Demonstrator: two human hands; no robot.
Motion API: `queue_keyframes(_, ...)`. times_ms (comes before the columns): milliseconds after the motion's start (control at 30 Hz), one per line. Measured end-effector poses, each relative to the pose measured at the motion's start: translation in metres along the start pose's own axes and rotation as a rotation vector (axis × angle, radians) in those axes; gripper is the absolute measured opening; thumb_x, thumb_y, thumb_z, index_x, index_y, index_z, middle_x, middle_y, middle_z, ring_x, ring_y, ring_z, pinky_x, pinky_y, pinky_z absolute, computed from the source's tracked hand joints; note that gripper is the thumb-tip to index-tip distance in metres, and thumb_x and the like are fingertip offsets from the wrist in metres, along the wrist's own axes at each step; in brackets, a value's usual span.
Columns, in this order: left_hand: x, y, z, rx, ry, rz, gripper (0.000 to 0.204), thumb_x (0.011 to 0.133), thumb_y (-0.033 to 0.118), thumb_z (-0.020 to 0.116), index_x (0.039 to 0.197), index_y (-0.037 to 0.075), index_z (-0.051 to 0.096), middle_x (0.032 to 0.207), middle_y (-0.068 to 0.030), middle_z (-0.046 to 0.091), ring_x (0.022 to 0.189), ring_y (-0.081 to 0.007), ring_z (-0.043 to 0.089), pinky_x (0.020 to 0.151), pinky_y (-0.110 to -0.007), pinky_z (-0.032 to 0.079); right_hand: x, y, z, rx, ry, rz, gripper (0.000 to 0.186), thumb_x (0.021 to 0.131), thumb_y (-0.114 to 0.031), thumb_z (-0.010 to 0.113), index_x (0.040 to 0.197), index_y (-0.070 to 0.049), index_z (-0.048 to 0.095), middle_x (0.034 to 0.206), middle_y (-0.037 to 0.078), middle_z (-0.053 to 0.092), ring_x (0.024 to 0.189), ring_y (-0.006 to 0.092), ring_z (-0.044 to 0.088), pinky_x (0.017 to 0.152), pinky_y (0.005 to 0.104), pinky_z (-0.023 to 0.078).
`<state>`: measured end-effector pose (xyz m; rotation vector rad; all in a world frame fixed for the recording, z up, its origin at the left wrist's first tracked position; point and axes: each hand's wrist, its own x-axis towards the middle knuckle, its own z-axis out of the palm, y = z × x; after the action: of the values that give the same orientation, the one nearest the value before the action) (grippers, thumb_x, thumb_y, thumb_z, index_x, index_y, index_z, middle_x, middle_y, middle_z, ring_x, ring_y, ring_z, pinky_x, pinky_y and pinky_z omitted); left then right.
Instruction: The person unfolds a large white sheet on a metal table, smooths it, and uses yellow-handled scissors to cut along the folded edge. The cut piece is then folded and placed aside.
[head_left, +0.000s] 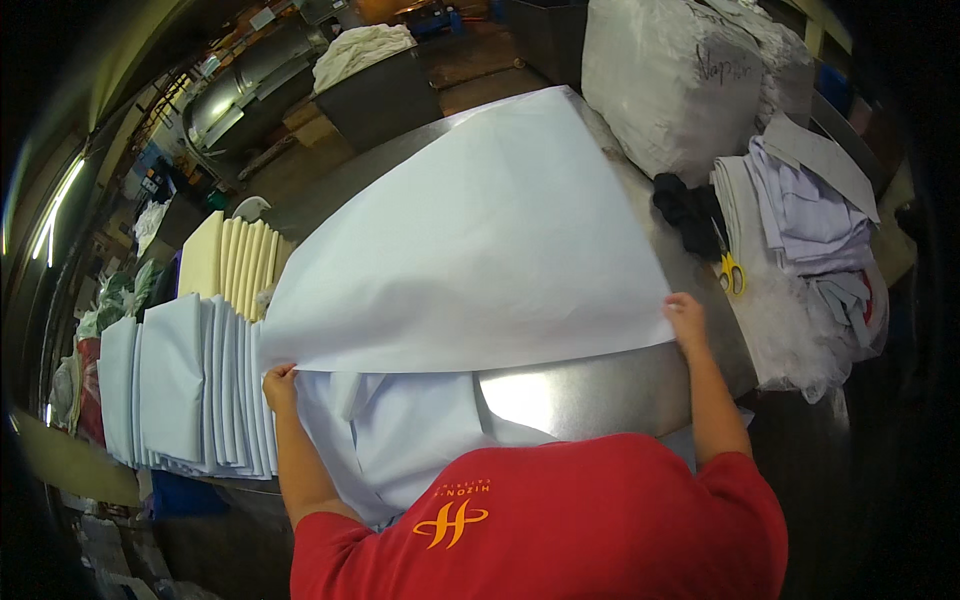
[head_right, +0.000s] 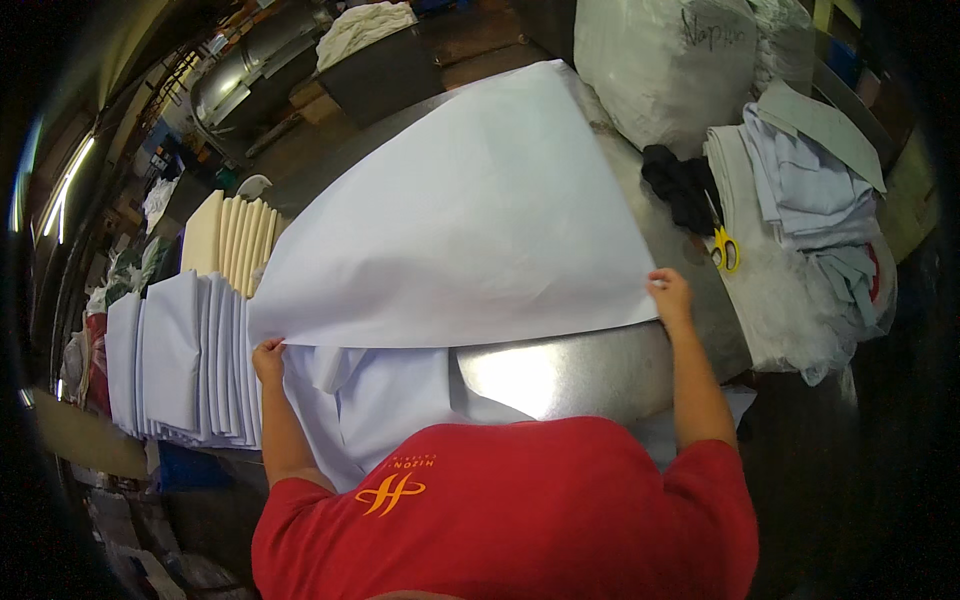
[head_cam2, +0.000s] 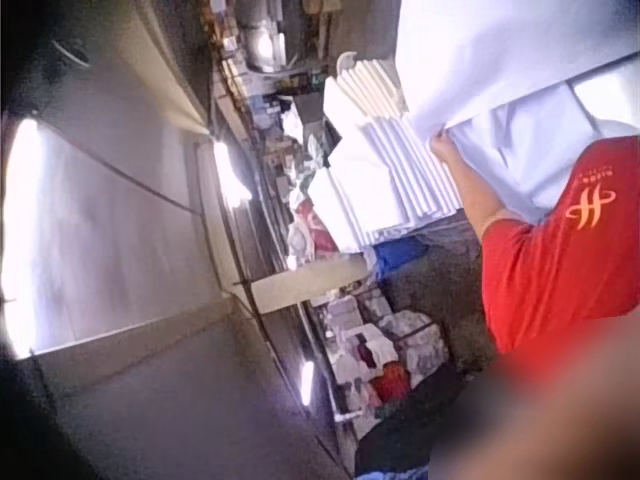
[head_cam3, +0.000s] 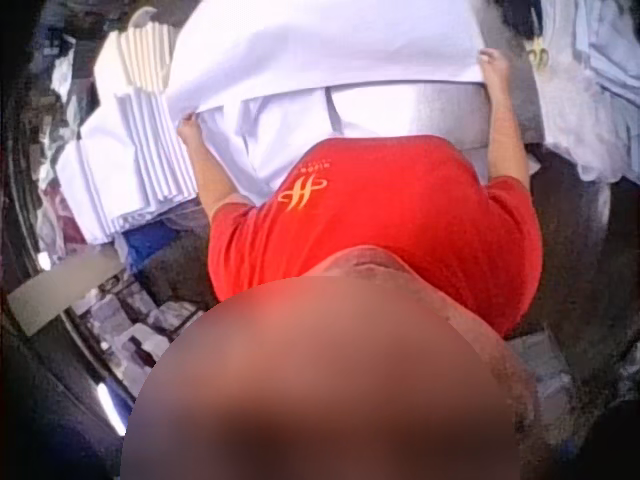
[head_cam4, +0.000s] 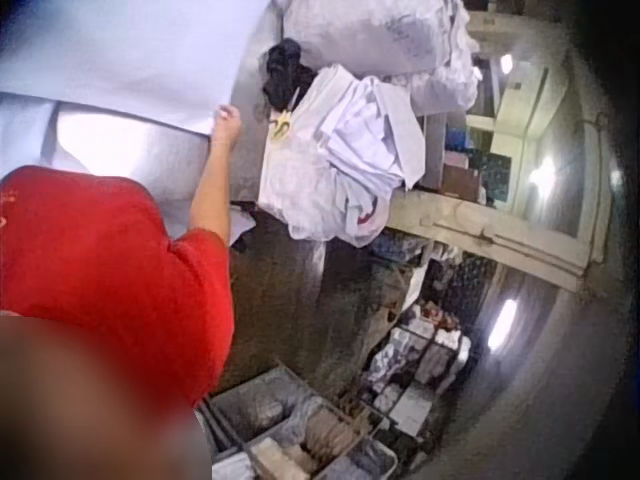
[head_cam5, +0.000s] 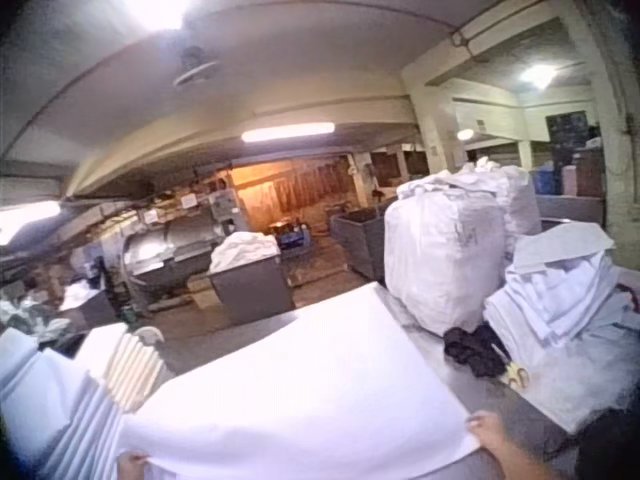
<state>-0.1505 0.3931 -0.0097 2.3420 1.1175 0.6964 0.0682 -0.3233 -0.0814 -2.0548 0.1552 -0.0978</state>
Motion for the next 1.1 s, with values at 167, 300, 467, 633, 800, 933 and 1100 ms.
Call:
queue_keyframes(167,0.004,-0.005,-0.004,0.142,0.083,-0.143,0.013,0.073,0.007,0.068,0.086,0.005,0.07,0.079,-0.0099,0.068,0.07,-0.0183,0.063,0.064,-0.031,0.048,-0.031,-0.024,0.027,-0.248,-0.054,-0.081,0.026,0.072,-0.011,0.067,0.098,-0.01,0.061,0.073,0.01,0.058,0.067,0.0223,0.057,0.063,0.0318,0.045)
queue_keyframes(300,0.024,-0.017,-0.012,0.167,0.133,-0.116,0.012,0.074,0.01,0.066,0.086,0.009,0.07,0.08,-0.0077,0.068,0.07,-0.0194,0.064,0.065,-0.032,0.048,-0.042,-0.04,0.036,-0.212,-0.116,-0.142,0.026,0.072,-0.01,0.067,0.098,-0.007,0.061,0.07,0.01,0.056,0.066,0.0226,0.054,0.064,0.0324,0.044)
queue_keyframes(467,0.056,-0.037,-0.026,0.204,0.187,-0.022,0.011,0.075,0.012,0.064,0.084,0.008,0.07,0.082,-0.0106,0.068,0.071,-0.0233,0.065,0.065,-0.036,0.05,-0.053,-0.045,0.048,-0.196,-0.237,0.001,0.023,0.077,-0.01,0.061,0.099,-0.006,0.062,0.083,0.014,0.061,0.076,0.0275,0.059,0.07,0.0349,0.046)
queue_keyframes(633,0.066,0.057,-0.047,0.97,-0.127,0.017,0.023,0.084,0.013,0.048,0.097,0.005,0.065,0.094,-0.0191,0.064,0.085,-0.0347,0.062,0.072,-0.043,0.05,-0.069,-0.048,0.069,-0.196,-0.2,-0.105,0.021,0.079,-0.008,0.057,0.1,-0.006,0.062,0.093,0.015,0.061,0.083,0.0286,0.059,0.075,0.0353,0.047)
queue_keyframes(800,-0.07,0.245,0.077,-0.106,-0.3,0.963,0.043,0.076,-0.004,0.048,0.117,0.008,0.054,0.124,-0.0179,0.048,0.121,-0.0324,0.04,0.101,-0.042,0.031,-0.071,-0.052,0.076,-0.221,-0.224,-0.159,0.023,0.08,-0.01,0.058,0.103,-0.006,0.06,0.095,0.017,0.061,0.086,0.0311,0.059,0.077,0.0374,0.047)
queue_keyframes(933,-0.216,0.325,0.203,-0.223,-0.877,1.265,0.042,0.084,0.01,0.056,0.125,0.009,0.046,0.14,-0.0149,0.032,0.13,-0.0338,0.029,0.106,-0.042,0.026,-0.074,-0.063,0.075,-0.241,-0.24,-0.138,0.024,0.08,-0.013,0.06,0.103,-0.006,0.059,0.095,0.017,0.061,0.087,0.0314,0.059,0.076,0.0375,0.048)
queue_keyframes(1100,-0.26,0.363,0.261,-0.09,-0.839,1.281,0.039,0.086,0.015,0.048,0.125,0.011,0.046,0.136,-0.0107,0.039,0.126,-0.0328,0.034,0.102,-0.046,0.028,-0.072,-0.064,0.068,-0.516,-0.272,-0.221,0.026,0.078,-0.017,0.063,0.102,-0.008,0.058,0.113,0.016,0.054,0.105,0.0317,0.052,0.086,0.0398,0.043)
